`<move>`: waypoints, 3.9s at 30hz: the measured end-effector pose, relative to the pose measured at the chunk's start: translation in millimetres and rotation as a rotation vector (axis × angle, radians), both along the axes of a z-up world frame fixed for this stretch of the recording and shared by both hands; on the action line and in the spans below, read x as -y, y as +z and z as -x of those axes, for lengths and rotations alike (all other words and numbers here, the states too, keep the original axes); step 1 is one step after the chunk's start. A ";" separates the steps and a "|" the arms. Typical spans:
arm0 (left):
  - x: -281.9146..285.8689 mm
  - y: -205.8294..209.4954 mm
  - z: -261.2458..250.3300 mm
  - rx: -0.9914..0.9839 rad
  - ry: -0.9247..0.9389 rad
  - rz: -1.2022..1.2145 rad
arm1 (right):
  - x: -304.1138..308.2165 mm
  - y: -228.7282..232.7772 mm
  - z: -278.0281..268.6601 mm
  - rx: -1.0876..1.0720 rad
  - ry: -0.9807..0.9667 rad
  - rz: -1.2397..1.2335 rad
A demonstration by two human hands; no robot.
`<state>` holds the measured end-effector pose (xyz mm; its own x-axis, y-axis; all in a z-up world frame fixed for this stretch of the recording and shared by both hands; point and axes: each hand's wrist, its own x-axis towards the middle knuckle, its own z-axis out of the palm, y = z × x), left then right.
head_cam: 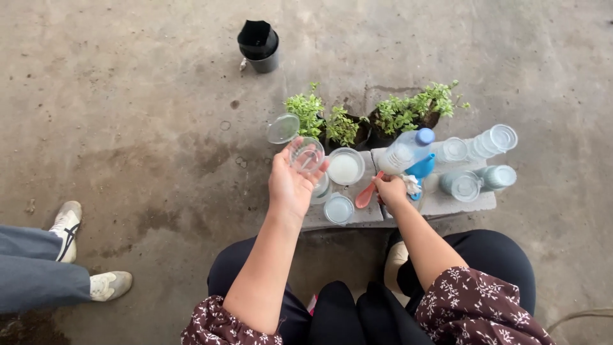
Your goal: Using a small spoon to transfer a white powdered substance into multiple small plastic cups arranged on a cinder block.
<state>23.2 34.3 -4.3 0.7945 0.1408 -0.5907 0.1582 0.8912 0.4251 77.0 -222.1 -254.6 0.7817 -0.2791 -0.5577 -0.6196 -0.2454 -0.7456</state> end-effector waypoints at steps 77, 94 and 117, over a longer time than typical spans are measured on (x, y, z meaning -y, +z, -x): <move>-23.1 -41.8 -12.2 -0.059 -0.106 -0.228 | -36.0 140.5 -19.4 0.504 0.516 0.627; -9.0 -34.7 -15.8 -0.086 -0.108 -0.198 | -28.3 150.1 -5.7 0.600 0.596 0.563; 4.6 -40.2 -22.8 -0.067 -0.101 -0.207 | -19.8 265.6 7.1 0.781 0.099 -0.235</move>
